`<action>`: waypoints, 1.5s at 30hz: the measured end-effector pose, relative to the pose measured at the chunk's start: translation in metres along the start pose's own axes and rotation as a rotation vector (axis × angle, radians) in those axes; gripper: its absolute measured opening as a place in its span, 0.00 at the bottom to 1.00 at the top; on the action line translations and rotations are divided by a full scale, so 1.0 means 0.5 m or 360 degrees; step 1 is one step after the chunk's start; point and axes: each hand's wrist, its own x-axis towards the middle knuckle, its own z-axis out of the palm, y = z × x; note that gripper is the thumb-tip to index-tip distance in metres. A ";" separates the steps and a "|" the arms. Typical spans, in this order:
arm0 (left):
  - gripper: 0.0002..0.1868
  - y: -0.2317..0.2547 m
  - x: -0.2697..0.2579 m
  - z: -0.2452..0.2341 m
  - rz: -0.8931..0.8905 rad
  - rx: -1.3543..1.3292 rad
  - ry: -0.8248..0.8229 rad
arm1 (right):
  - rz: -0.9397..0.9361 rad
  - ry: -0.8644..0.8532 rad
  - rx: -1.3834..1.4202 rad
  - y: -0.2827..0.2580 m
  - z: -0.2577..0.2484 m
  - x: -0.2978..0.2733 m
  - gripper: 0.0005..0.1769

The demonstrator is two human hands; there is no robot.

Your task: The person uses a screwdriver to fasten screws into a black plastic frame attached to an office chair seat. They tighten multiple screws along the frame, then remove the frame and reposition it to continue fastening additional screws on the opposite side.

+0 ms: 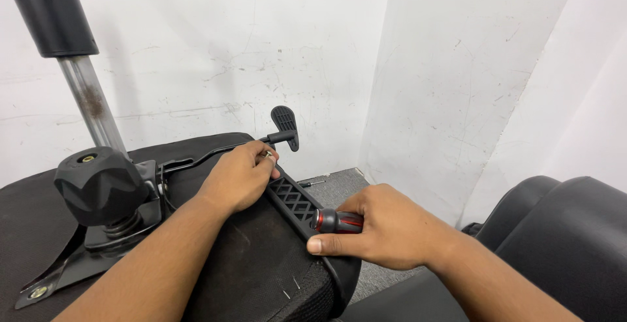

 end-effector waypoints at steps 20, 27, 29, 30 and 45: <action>0.18 -0.025 -0.039 -0.017 0.0259 -0.0135 -0.0169 | 0.0578 -0.0353 0.1435 0.060 0.044 0.197 0.49; 0.18 -0.053 -0.090 -0.073 0.0220 -0.0011 -0.0376 | 0.0687 -0.0477 0.1528 0.080 0.031 0.219 0.50; 0.19 -0.050 -0.079 -0.049 0.0137 0.0095 -0.0329 | 0.0718 -0.0506 0.1526 0.086 0.031 0.228 0.49; 0.17 -0.049 -0.072 -0.040 0.0204 0.0091 -0.0303 | 0.0739 -0.0515 0.1521 0.089 0.030 0.232 0.49; 0.11 -0.058 -0.091 -0.009 0.0325 0.0294 0.0071 | 0.0595 -0.0488 0.1541 0.058 0.049 0.260 0.45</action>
